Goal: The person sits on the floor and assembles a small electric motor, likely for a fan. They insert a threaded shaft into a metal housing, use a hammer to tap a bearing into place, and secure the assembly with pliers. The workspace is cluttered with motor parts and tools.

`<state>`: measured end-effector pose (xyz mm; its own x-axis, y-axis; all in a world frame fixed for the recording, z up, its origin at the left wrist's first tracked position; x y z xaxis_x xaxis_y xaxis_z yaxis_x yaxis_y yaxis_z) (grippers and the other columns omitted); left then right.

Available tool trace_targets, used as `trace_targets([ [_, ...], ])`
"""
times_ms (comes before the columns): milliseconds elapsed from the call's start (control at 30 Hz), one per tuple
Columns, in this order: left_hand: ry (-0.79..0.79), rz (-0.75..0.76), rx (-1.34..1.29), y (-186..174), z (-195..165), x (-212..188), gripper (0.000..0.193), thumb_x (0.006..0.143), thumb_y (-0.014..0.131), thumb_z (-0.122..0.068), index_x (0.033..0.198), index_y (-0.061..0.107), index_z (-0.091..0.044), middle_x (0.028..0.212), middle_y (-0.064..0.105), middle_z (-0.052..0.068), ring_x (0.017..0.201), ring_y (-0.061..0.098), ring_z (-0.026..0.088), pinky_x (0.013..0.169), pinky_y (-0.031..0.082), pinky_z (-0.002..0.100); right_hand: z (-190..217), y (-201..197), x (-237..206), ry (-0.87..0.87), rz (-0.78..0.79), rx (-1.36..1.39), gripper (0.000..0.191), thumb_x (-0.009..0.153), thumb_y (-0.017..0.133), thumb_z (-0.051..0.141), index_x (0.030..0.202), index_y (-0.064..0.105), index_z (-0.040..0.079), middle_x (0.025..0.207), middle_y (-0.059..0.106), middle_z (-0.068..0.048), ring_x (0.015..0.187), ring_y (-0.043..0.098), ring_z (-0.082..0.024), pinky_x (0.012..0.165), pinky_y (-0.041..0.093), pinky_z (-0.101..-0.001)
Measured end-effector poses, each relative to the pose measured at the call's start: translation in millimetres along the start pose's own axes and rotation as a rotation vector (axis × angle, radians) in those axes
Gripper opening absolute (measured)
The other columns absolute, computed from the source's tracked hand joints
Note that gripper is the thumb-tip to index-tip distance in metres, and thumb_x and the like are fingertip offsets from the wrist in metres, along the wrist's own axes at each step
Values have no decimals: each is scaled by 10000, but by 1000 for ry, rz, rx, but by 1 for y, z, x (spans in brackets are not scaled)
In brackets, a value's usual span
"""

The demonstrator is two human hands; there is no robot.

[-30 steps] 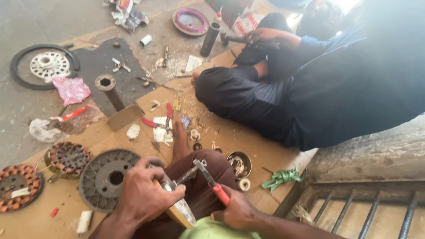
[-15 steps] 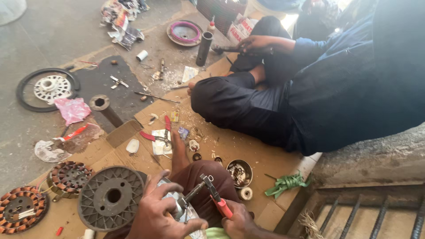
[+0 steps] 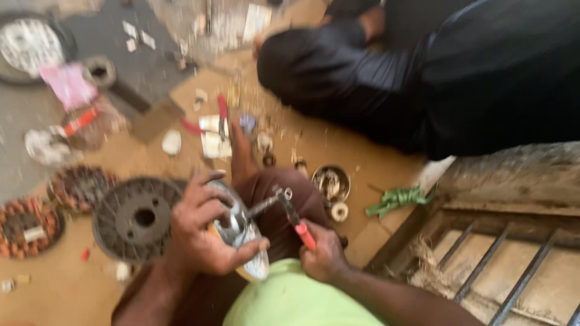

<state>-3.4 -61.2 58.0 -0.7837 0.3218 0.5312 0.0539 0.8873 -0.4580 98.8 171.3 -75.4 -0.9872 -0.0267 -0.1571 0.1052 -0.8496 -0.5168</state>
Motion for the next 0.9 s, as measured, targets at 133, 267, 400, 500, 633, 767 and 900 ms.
trace_targets([
  [133, 30, 15, -9, 0, 2, 2, 444, 550, 917, -362, 652, 608, -59, 723, 568, 90, 797, 618, 285, 949, 545, 497, 3, -2, -3, -57, -28, -58, 499, 711, 574, -61, 1184, 657, 75, 946, 684, -203, 889, 688, -406, 783, 570, -396],
  [267, 32, 30, -13, 3, 0, 8, 506, 561, 951, -379, 568, 544, -79, 645, 504, 63, 708, 519, 268, 658, 451, 373, 4, -1, -5, -59, -32, -115, 558, 703, 586, -50, 1247, 641, 62, 967, 681, -219, 886, 673, -434, 759, 569, -420],
  [400, -15, 47, -33, 4, -3, 13, 439, 629, 920, -299, 545, 534, -109, 622, 508, 29, 681, 480, 229, 613, 399, 342, -1, 1, -7, -10, -1, -142, 542, 718, 575, -48, 1244, 639, 66, 975, 685, -204, 862, 685, -409, 761, 567, -424],
  [500, -38, 40, -76, 5, -5, 12, 449, 669, 902, -306, 542, 520, -109, 624, 523, 22, 707, 506, 222, 624, 406, 329, -6, 0, -10, -16, -3, -103, 575, 709, 578, -55, 1272, 634, 44, 995, 712, -196, 898, 709, -393, 790, 580, -411],
  [633, -54, -13, -159, 14, 5, 4, 449, 797, 849, -454, 635, 610, -112, 699, 605, 17, 866, 638, 213, 752, 506, 330, -15, -4, -9, -61, 7, -73, 634, 714, 578, -62, 1347, 589, -15, 1061, 707, -219, 938, 725, -382, 820, 590, -405],
  [767, -282, -110, -398, 19, 43, -21, 718, 1049, 491, -702, 917, 673, -19, 1055, 679, 122, 1182, 607, 285, 1071, 469, 414, -17, -7, -13, -157, 6, -51, 610, 715, 587, -65, 1326, 582, -44, 1140, 691, -243, 1001, 714, -404, 856, 590, -409],
  [900, -538, -190, -980, 63, 101, -53, 778, 1025, 365, -678, 956, 685, 29, 1128, 671, 203, 1217, 594, 337, 1209, 414, 483, -21, -7, -12, -118, 33, -17, 573, 714, 587, -66, 1286, 597, -28, 1092, 701, -219, 975, 719, -394, 828, 587, -414],
])
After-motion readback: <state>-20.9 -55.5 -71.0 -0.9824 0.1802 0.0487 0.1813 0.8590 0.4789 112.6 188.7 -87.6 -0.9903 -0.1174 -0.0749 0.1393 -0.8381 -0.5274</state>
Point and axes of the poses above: each hand's wrist, its own x-axis towards the middle knuckle, its own y-axis out of the palm, z = x × y, the point moved 5 cm from there along x, towards the middle knuckle
